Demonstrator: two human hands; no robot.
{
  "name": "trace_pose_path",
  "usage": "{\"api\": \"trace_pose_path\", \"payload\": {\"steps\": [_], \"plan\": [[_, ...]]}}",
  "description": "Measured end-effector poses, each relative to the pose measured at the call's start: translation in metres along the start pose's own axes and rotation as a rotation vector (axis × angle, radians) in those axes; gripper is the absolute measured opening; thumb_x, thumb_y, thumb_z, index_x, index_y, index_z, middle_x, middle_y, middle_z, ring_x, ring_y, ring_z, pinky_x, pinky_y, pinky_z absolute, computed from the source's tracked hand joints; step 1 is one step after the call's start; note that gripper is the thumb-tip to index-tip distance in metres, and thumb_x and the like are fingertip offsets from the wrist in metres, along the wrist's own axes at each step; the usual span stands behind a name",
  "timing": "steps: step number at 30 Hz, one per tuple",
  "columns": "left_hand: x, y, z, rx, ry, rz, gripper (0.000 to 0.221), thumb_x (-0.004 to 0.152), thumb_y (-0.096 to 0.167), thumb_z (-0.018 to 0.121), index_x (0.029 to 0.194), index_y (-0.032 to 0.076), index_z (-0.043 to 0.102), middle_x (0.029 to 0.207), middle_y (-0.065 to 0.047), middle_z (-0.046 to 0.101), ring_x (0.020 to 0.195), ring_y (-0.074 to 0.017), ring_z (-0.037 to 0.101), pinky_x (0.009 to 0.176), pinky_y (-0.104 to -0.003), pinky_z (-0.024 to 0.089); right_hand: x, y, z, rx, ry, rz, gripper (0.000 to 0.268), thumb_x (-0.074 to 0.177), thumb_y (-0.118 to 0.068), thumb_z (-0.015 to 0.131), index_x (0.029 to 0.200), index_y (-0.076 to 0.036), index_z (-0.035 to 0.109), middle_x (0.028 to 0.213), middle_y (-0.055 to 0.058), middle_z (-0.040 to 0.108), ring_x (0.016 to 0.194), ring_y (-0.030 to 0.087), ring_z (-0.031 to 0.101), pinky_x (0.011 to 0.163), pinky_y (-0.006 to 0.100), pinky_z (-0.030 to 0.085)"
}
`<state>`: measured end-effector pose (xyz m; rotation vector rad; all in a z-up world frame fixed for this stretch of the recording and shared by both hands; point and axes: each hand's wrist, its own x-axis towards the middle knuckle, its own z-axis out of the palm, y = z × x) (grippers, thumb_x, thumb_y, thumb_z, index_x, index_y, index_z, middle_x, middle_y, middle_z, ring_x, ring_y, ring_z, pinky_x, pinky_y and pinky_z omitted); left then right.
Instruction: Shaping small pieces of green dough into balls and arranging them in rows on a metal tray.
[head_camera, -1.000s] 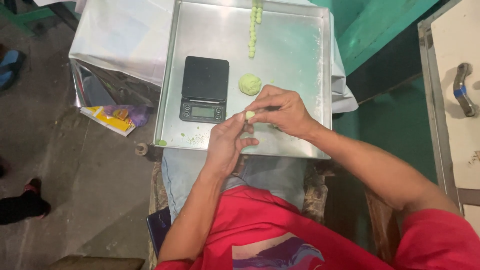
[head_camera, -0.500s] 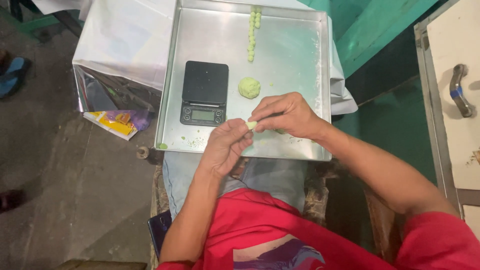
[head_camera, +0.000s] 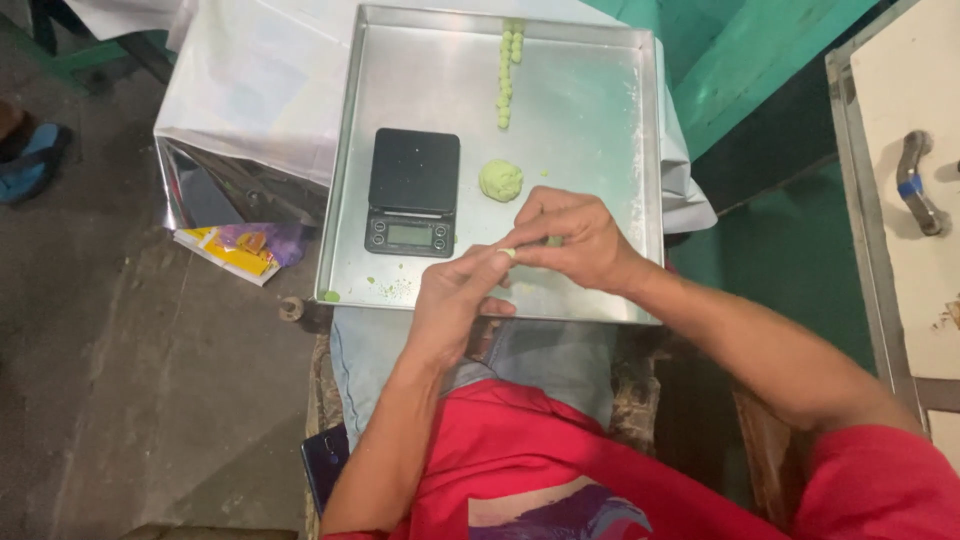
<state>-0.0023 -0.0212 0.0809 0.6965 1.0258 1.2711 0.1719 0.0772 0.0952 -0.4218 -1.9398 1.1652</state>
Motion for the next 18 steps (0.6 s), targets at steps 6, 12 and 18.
{"api": "trace_pose_path", "payload": {"steps": [6, 12, 18], "plan": [[0.004, -0.001, 0.004, -0.135, -0.03, -0.016, 0.029, 0.095, 0.012, 0.071, 0.115, -0.009, 0.073, 0.109, -0.022, 0.077, 0.096, -0.0265, 0.073, 0.085, -0.046, 0.066, 0.001, -0.003, 0.003, -0.186, -0.018, -0.112, 0.016, 0.084, -0.008, 0.088, 0.099, -0.004, 0.082, 0.092, 0.01, 0.065, 0.072, 0.018, 0.062, 0.07, 0.033, 0.055], [-0.006, 0.009, 0.003, 0.052, -0.088, -0.003, 0.03, 0.098, 0.014, 0.068, 0.112, -0.012, 0.074, 0.109, -0.027, 0.076, 0.099, -0.0316, 0.074, 0.086, -0.05, 0.064, -0.004, -0.003, 0.012, -0.141, -0.058, -0.117, 0.016, 0.085, -0.017, 0.087, 0.097, -0.008, 0.084, 0.1, 0.011, 0.072, 0.073, 0.019, 0.063, 0.069, 0.034, 0.056], [0.012, -0.021, -0.017, -0.045, -0.024, -0.004, 0.031, 0.096, 0.017, 0.072, 0.104, -0.013, 0.073, 0.093, -0.027, 0.077, 0.086, -0.0323, 0.078, 0.082, -0.049, 0.065, -0.003, 0.012, 0.025, -0.425, -0.001, -0.252, 0.017, 0.091, -0.028, 0.081, 0.098, -0.012, 0.082, 0.101, 0.006, 0.074, 0.074, 0.025, 0.065, 0.068, 0.036, 0.055]]}}
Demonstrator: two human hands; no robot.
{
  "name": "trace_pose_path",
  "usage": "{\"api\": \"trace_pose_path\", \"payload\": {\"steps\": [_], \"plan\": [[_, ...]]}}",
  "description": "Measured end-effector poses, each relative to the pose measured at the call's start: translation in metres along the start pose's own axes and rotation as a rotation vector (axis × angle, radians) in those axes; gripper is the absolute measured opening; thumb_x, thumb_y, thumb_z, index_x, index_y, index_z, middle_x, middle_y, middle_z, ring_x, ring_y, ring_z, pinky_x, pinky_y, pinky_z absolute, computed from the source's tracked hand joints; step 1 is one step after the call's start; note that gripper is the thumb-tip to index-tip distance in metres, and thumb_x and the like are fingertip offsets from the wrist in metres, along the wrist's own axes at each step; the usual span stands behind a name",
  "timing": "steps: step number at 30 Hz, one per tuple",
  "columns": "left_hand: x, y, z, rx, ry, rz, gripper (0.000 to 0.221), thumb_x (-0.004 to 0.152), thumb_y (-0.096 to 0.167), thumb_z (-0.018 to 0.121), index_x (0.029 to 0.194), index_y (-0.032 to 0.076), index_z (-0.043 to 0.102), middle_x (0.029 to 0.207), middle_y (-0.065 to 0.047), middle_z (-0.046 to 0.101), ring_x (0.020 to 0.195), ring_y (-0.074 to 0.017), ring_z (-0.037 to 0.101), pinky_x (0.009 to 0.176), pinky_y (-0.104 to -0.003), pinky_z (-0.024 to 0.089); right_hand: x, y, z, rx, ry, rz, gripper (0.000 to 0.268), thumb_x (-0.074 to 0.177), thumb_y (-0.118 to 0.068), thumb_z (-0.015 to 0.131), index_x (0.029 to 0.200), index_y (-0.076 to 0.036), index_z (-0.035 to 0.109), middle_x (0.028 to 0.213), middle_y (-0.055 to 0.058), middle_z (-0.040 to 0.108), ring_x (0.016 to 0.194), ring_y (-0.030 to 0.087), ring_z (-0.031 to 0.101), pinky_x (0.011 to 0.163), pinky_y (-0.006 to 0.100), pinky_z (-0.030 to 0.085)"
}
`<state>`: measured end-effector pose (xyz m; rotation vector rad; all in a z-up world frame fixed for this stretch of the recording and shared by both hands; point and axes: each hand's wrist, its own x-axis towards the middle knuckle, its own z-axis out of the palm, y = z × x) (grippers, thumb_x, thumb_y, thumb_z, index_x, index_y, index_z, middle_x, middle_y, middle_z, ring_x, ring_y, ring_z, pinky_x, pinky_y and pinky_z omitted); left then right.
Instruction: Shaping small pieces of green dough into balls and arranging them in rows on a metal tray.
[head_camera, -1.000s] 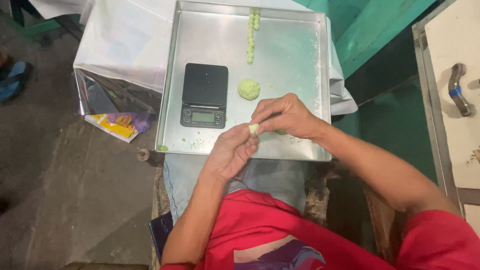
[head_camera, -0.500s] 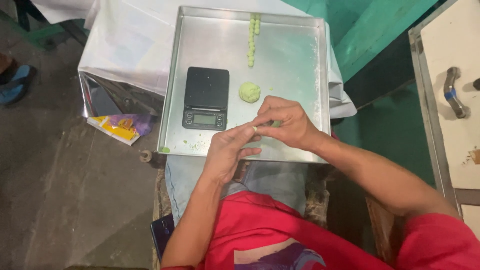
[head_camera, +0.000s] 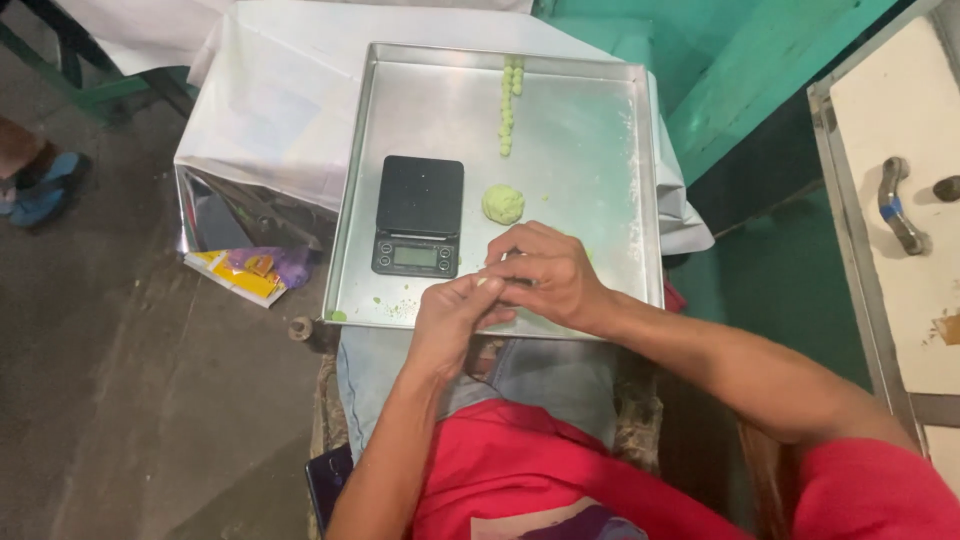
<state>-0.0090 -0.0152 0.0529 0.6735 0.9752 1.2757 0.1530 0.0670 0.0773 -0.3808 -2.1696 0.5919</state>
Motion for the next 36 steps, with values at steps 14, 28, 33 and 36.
{"api": "trace_pose_path", "payload": {"steps": [14, 28, 33, 36], "plan": [[-0.001, 0.018, -0.031, 0.584, 0.066, 0.118, 0.035, 0.097, 0.033, 0.069, 0.109, 0.001, 0.074, 0.091, -0.014, 0.077, 0.086, -0.0218, 0.067, 0.082, -0.041, 0.058, -0.006, 0.065, 0.0, 0.171, -0.061, 0.492, 0.022, 0.097, -0.02, 0.072, 0.114, -0.007, 0.08, 0.113, 0.016, 0.078, 0.103, 0.034, 0.073, 0.088, 0.046, 0.057], [0.027, -0.036, -0.097, 1.352, 0.051, 1.004, 0.021, 0.106, 0.02, 0.055, 0.113, 0.008, 0.071, 0.104, -0.008, 0.072, 0.092, -0.03, 0.067, 0.084, -0.041, 0.055, -0.008, 0.241, -0.002, -0.649, -0.296, 0.622, 0.062, 0.114, -0.038, 0.029, 0.16, 0.003, 0.025, 0.17, 0.024, 0.02, 0.155, 0.049, 0.017, 0.115, 0.075, 0.014], [0.033, -0.042, -0.1, 1.305, 0.019, 0.968, 0.018, 0.103, 0.015, 0.058, 0.112, 0.006, 0.07, 0.101, -0.009, 0.071, 0.089, -0.0292, 0.066, 0.079, -0.04, 0.055, 0.015, 0.264, -0.034, -0.733, -0.289, 0.786, 0.067, 0.112, -0.045, 0.017, 0.165, -0.005, 0.016, 0.173, 0.014, 0.014, 0.157, 0.045, 0.004, 0.12, 0.071, 0.0], [0.04, -0.078, -0.119, 1.505, -0.23, 0.433, 0.02, 0.099, 0.016, 0.049, 0.087, 0.016, 0.065, 0.079, -0.003, 0.063, 0.073, -0.0287, 0.058, 0.067, -0.043, 0.049, 0.004, 0.234, -0.037, -0.841, -0.425, 0.746, 0.066, 0.112, -0.041, 0.02, 0.164, -0.001, 0.017, 0.171, 0.021, 0.019, 0.155, 0.048, 0.016, 0.121, 0.068, 0.013]]}}
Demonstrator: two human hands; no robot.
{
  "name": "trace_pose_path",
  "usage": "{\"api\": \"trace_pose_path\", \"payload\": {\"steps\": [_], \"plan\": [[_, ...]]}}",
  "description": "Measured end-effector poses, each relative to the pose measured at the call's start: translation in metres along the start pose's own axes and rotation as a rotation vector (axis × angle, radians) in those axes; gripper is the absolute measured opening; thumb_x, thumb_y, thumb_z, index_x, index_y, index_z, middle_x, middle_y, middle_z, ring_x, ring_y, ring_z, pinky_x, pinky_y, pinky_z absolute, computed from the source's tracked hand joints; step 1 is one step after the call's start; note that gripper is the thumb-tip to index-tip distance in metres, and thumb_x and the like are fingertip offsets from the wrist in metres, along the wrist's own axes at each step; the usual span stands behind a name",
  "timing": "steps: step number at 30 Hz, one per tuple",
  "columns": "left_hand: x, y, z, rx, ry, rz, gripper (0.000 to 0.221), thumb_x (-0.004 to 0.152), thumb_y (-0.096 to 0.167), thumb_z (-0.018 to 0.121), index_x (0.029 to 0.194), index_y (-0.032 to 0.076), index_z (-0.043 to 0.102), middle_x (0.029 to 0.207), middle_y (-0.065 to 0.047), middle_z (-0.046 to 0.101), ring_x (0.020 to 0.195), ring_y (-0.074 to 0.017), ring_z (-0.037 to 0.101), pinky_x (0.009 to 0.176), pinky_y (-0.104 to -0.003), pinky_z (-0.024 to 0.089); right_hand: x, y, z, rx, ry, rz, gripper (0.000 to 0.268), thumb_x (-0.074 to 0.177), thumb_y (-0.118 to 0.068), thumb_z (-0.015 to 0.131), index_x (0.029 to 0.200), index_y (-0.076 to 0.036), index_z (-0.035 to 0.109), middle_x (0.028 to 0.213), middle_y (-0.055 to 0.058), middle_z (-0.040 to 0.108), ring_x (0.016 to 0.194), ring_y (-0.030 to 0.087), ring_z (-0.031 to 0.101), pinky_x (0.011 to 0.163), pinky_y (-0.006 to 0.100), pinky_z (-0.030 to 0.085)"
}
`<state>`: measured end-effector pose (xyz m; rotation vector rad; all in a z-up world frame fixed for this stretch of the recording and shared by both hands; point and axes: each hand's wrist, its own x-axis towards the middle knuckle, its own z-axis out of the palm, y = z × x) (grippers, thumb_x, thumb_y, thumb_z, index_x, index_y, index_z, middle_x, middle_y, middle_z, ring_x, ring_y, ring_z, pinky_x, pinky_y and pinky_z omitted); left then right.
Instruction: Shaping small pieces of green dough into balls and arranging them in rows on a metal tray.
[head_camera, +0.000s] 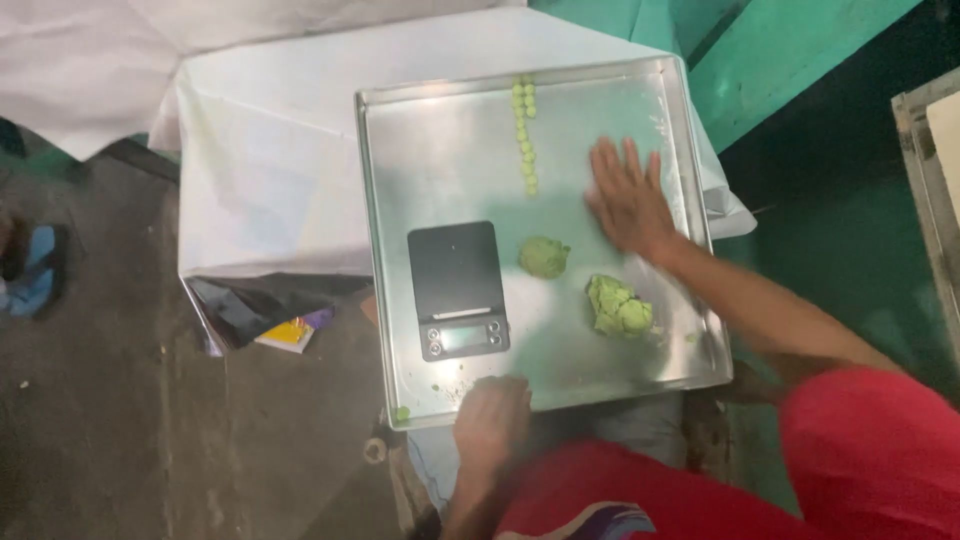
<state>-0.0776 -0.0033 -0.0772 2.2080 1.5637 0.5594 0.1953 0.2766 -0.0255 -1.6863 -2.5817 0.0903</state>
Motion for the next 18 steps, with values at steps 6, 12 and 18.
{"api": "trace_pose_path", "payload": {"steps": [6, 12, 18], "plan": [[0.015, 0.018, -0.033, 0.007, 0.354, 0.125, 0.024, 0.104, 0.017, 0.046, 0.097, 0.012, 0.068, 0.085, -0.004, 0.064, 0.073, -0.0265, 0.057, 0.064, -0.04, 0.046, 0.019, -0.025, 0.004, 0.252, -0.101, 0.096, 0.071, 0.109, -0.048, 0.015, 0.163, -0.002, 0.012, 0.172, 0.018, 0.009, 0.157, 0.045, 0.006, 0.121, 0.068, 0.004], [0.032, 0.03, -0.061, 0.063, 0.603, 0.251, 0.027, 0.105, 0.013, 0.047, 0.092, 0.009, 0.07, 0.086, -0.005, 0.068, 0.07, -0.0222, 0.061, 0.062, -0.034, 0.05, 0.02, 0.019, -0.019, 0.096, -0.085, 0.174, 0.075, 0.107, -0.053, 0.006, 0.165, -0.006, 0.008, 0.174, 0.014, 0.007, 0.157, 0.045, 0.002, 0.122, 0.066, -0.004], [0.025, 0.027, -0.054, 0.061, 0.593, 0.207, 0.019, 0.103, 0.017, 0.055, 0.097, 0.01, 0.072, 0.095, -0.006, 0.073, 0.076, -0.0235, 0.067, 0.067, -0.035, 0.053, 0.018, -0.015, 0.012, 0.054, -0.101, 0.022, 0.069, 0.111, -0.043, 0.023, 0.165, -0.004, 0.007, 0.174, 0.013, 0.007, 0.158, 0.042, 0.001, 0.122, 0.065, -0.005]]}}
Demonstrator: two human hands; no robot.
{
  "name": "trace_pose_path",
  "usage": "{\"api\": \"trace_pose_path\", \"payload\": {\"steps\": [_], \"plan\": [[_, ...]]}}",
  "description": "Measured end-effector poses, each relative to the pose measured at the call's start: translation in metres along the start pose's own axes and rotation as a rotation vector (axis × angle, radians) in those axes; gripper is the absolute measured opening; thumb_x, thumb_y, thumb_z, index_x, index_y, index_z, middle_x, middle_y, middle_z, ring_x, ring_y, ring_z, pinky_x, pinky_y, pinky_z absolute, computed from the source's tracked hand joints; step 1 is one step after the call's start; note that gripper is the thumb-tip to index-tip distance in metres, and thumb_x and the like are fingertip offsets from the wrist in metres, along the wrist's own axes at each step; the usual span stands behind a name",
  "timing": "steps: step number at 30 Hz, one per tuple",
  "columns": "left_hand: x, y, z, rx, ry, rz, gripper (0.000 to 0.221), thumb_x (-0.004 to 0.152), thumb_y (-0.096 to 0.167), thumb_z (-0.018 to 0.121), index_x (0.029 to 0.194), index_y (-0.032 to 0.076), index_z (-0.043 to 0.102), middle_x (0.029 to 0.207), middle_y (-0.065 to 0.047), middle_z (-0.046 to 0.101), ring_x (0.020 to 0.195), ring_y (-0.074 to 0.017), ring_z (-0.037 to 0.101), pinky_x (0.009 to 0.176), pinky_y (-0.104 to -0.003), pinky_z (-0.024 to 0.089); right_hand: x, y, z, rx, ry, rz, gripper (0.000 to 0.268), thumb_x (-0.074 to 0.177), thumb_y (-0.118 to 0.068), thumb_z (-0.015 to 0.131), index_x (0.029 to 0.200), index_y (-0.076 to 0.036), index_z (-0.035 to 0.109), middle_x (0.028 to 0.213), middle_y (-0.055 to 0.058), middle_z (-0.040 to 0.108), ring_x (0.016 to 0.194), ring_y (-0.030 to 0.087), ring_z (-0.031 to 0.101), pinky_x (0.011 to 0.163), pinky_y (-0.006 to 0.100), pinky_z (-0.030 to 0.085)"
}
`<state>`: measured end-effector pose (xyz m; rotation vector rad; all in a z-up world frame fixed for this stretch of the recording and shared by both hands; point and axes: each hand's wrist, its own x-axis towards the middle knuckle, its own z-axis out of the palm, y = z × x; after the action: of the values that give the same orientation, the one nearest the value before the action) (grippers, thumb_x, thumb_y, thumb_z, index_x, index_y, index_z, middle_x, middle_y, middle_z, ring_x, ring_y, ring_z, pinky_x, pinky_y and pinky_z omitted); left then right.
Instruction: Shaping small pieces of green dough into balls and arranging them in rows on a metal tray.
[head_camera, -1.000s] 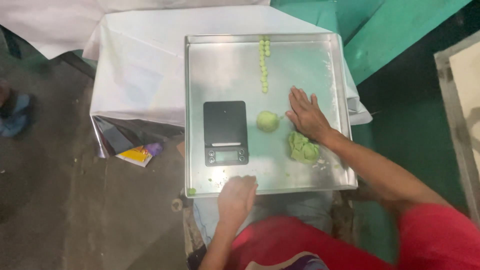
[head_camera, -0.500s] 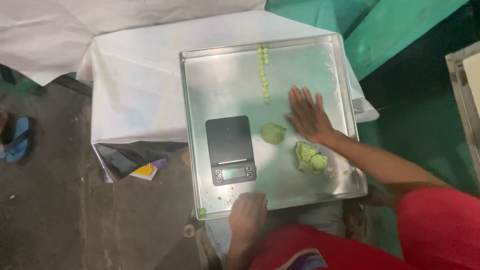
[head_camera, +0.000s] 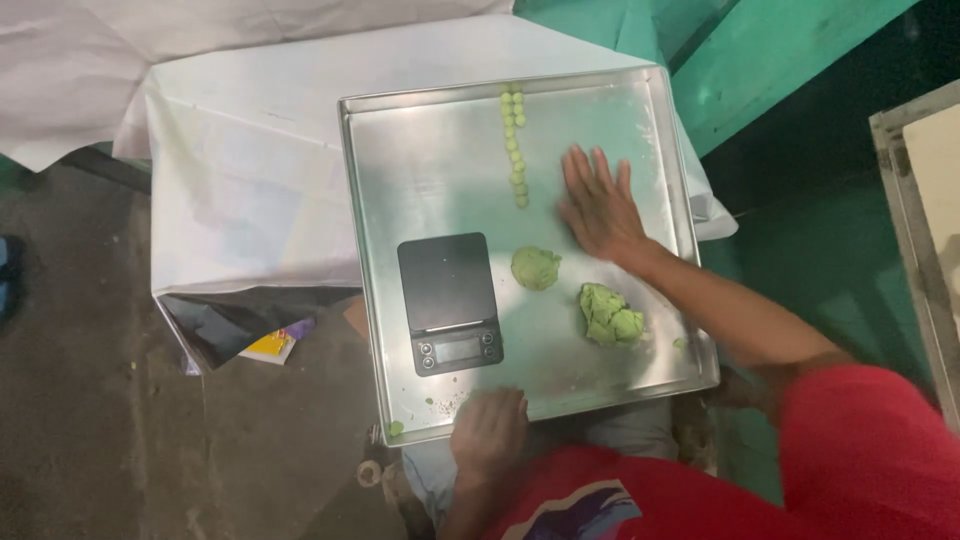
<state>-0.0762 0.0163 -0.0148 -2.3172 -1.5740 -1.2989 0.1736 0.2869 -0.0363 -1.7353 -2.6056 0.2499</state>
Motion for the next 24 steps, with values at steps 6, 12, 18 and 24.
{"api": "trace_pose_path", "payload": {"steps": [6, 12, 18, 24], "plan": [[0.001, -0.001, 0.001, -0.059, 0.01, 0.001, 0.02, 0.103, 0.015, 0.053, 0.097, 0.008, 0.071, 0.095, -0.007, 0.073, 0.078, -0.0241, 0.069, 0.07, -0.037, 0.054, 0.034, 0.013, -0.044, 0.184, -0.057, 0.343, 0.082, 0.102, -0.059, 0.004, 0.165, -0.007, -0.001, 0.174, 0.013, -0.004, 0.159, 0.035, -0.009, 0.124, 0.058, -0.012], [0.003, -0.002, -0.002, 0.01, 0.026, -0.005, 0.02, 0.102, 0.019, 0.058, 0.092, 0.012, 0.074, 0.091, -0.004, 0.075, 0.078, -0.0212, 0.071, 0.069, -0.033, 0.057, -0.025, 0.024, -0.043, 0.315, 0.398, 0.092, 0.063, 0.115, -0.038, 0.022, 0.153, 0.009, 0.043, 0.151, 0.034, 0.049, 0.145, 0.049, 0.04, 0.121, 0.062, 0.017], [-0.004, -0.002, 0.0, 0.071, 0.009, 0.002, 0.015, 0.102, 0.021, 0.06, 0.095, 0.015, 0.072, 0.094, -0.001, 0.074, 0.079, -0.0189, 0.069, 0.069, -0.031, 0.054, -0.032, 0.034, -0.008, 0.214, 0.335, 0.101, 0.06, 0.095, -0.046, 0.075, 0.136, -0.002, 0.069, 0.105, 0.017, 0.068, 0.097, 0.035, 0.063, 0.077, 0.049, 0.053], [-0.002, -0.001, -0.005, 0.007, -0.025, -0.01, 0.015, 0.103, 0.018, 0.058, 0.097, 0.011, 0.07, 0.094, -0.004, 0.072, 0.079, -0.0208, 0.068, 0.068, -0.033, 0.053, 0.015, 0.034, 0.007, 0.498, 0.425, 0.128, 0.025, 0.093, -0.02, 0.084, 0.112, -0.004, 0.079, 0.111, 0.016, 0.071, 0.095, 0.027, 0.068, 0.083, 0.035, 0.057]]}}
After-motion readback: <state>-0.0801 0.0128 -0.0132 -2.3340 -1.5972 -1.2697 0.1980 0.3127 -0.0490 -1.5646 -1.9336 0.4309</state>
